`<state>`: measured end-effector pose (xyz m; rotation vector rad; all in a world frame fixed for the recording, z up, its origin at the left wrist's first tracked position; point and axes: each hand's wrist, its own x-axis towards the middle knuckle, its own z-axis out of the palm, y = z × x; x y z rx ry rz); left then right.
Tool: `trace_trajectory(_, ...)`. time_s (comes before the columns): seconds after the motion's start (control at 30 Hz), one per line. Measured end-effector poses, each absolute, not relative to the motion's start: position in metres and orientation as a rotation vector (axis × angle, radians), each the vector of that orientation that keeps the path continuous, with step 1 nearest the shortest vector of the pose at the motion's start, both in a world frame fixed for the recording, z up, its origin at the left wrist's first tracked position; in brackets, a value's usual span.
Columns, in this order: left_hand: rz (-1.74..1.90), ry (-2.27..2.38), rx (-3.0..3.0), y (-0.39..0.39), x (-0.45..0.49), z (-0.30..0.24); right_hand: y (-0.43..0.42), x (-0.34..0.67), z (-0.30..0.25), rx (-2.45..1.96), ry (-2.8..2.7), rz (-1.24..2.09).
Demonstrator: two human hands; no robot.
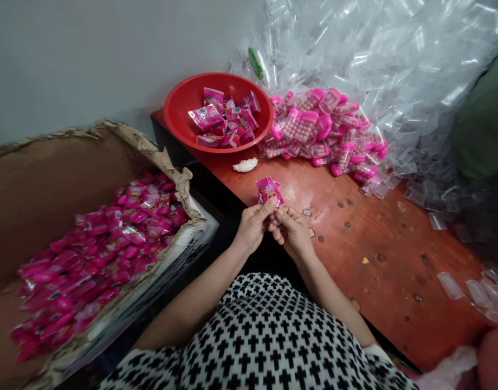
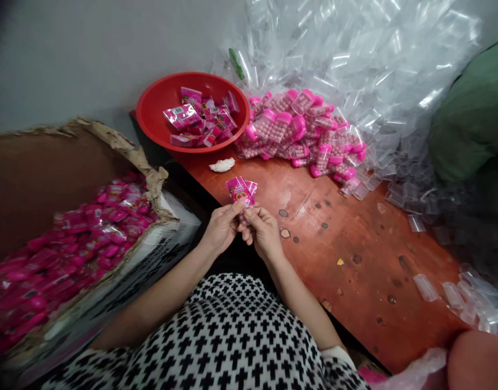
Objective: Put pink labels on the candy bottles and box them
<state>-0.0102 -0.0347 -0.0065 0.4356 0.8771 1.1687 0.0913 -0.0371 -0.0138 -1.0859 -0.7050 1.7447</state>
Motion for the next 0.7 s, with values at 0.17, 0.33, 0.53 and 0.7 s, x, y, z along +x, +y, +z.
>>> trace_trajectory(0.17,1.237,0.894,0.35,-0.032,-0.017,-0.003,-0.041,0.092,-0.014,-1.119,-0.787,1.694)
trace_trajectory(0.33,1.322,0.88,0.253,-0.027,-0.02,-0.006,-0.045,0.091,-0.013,-1.099,-0.758,1.632)
trace_trajectory(0.53,1.275,0.901,0.271,-0.034,-0.02,-0.011,-0.049,0.089,-0.015,-1.114,-0.711,1.58)
trace_trajectory(0.7,1.287,0.86,0.234,-0.034,-0.017,-0.005,-0.053,0.092,-0.012,-1.194,-0.86,1.479)
